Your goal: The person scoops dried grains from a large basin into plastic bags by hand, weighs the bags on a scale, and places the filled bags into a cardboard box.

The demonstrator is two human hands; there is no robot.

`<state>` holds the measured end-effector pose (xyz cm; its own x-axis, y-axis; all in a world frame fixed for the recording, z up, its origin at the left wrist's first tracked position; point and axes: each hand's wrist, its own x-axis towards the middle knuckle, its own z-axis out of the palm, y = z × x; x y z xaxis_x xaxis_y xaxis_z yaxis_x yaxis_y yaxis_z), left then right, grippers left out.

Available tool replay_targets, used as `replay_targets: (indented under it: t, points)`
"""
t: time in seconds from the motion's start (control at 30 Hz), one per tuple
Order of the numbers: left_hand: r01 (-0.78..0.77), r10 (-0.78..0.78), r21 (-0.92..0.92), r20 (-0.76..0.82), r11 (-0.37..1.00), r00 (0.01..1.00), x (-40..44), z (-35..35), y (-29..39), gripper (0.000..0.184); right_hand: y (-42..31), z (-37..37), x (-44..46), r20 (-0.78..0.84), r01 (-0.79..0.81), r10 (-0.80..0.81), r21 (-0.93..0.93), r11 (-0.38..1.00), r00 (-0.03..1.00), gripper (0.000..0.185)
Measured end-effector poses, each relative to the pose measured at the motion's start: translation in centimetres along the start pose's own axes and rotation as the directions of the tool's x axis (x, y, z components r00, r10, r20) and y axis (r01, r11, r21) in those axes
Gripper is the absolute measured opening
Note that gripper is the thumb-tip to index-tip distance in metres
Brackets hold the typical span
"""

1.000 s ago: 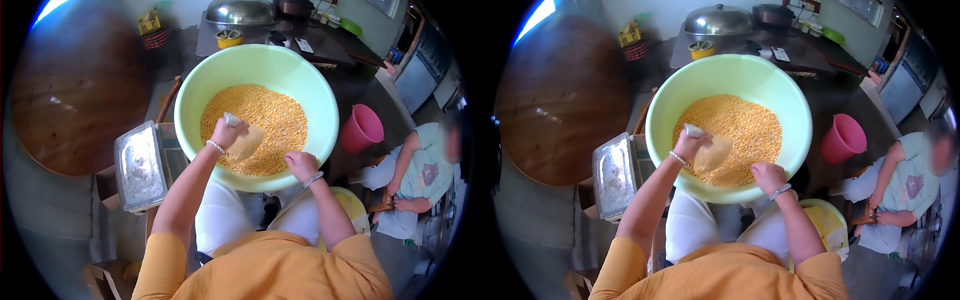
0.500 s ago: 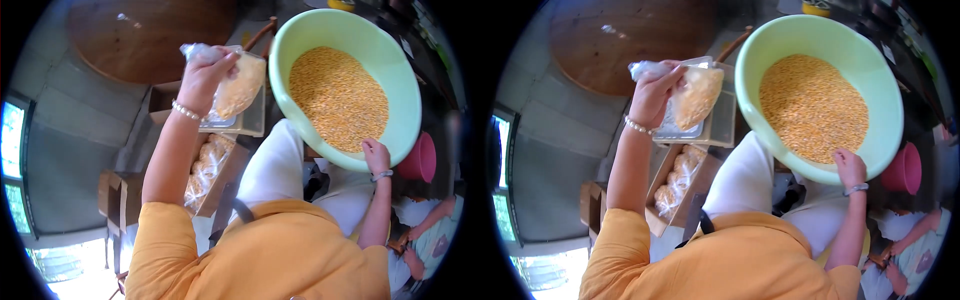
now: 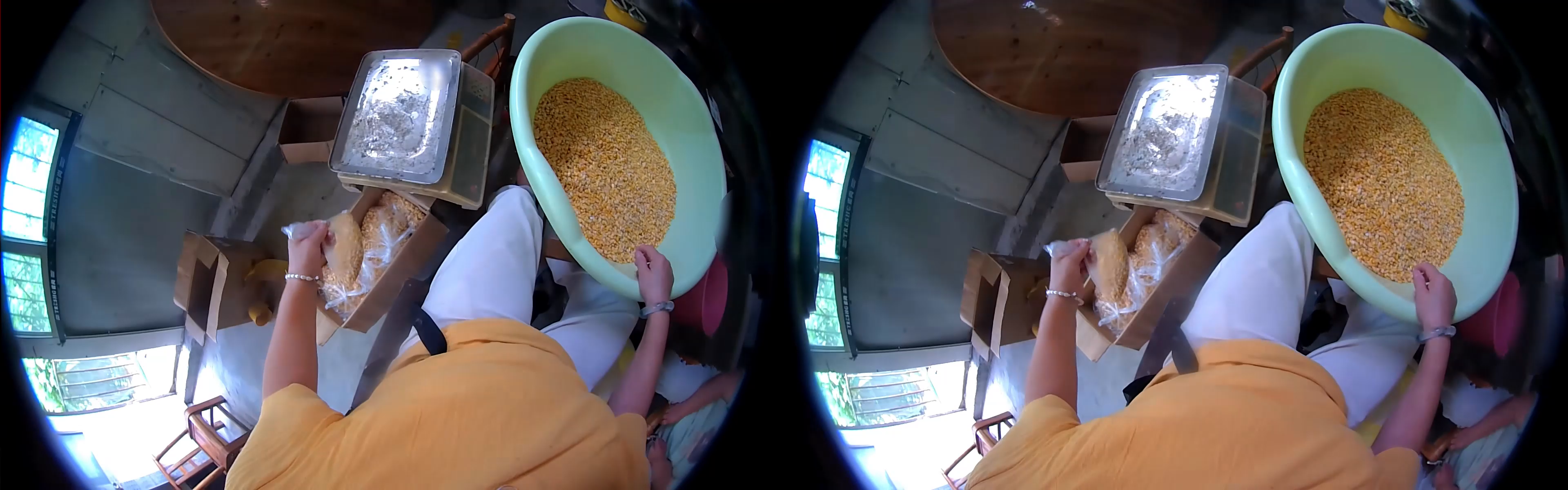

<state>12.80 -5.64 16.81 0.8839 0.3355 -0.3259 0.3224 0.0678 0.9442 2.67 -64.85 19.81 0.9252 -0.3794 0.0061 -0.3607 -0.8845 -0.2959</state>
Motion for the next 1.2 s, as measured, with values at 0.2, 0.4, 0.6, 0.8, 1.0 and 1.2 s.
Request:
replay_targets:
  t: [0.2,0.4,0.6,0.8,1.0,1.2]
  points:
    - [0.187,-0.234,-0.303,-0.125,0.934,0.964,3.0,-0.3,-6.9,0.004,-1.1,-0.9,-0.2,0.042,-0.074,0.073,0.027,0.997,0.996,0.019]
    - [0.128,-0.167,-0.401,-0.063,0.907,0.984,6.4,2.8,-9.5,0.004,-1.8,-1.3,-0.3,0.034,-0.087,0.086,0.016,0.996,0.996,0.017]
    - [0.119,-0.182,-0.569,-0.055,0.814,0.982,9.3,7.2,-13.4,0.003,-2.2,-1.2,-0.2,0.030,-0.115,0.115,0.006,0.993,0.993,0.017]
    - [0.320,-0.415,-0.591,-0.027,0.741,0.910,10.2,8.2,-20.2,0.006,-2.8,-1.6,-0.3,0.053,-0.140,0.139,0.002,0.990,0.989,0.016]
    - [-0.189,0.276,0.888,0.073,0.420,0.958,7.8,7.0,-17.1,0.015,-2.8,-1.5,-0.2,0.039,-0.135,0.136,-0.032,0.990,0.990,0.016]
    - [-0.626,0.026,0.780,0.626,-0.027,0.779,7.0,7.4,-14.2,0.021,-2.6,-1.3,-0.3,0.022,-0.129,0.129,-0.022,0.991,0.991,0.016]
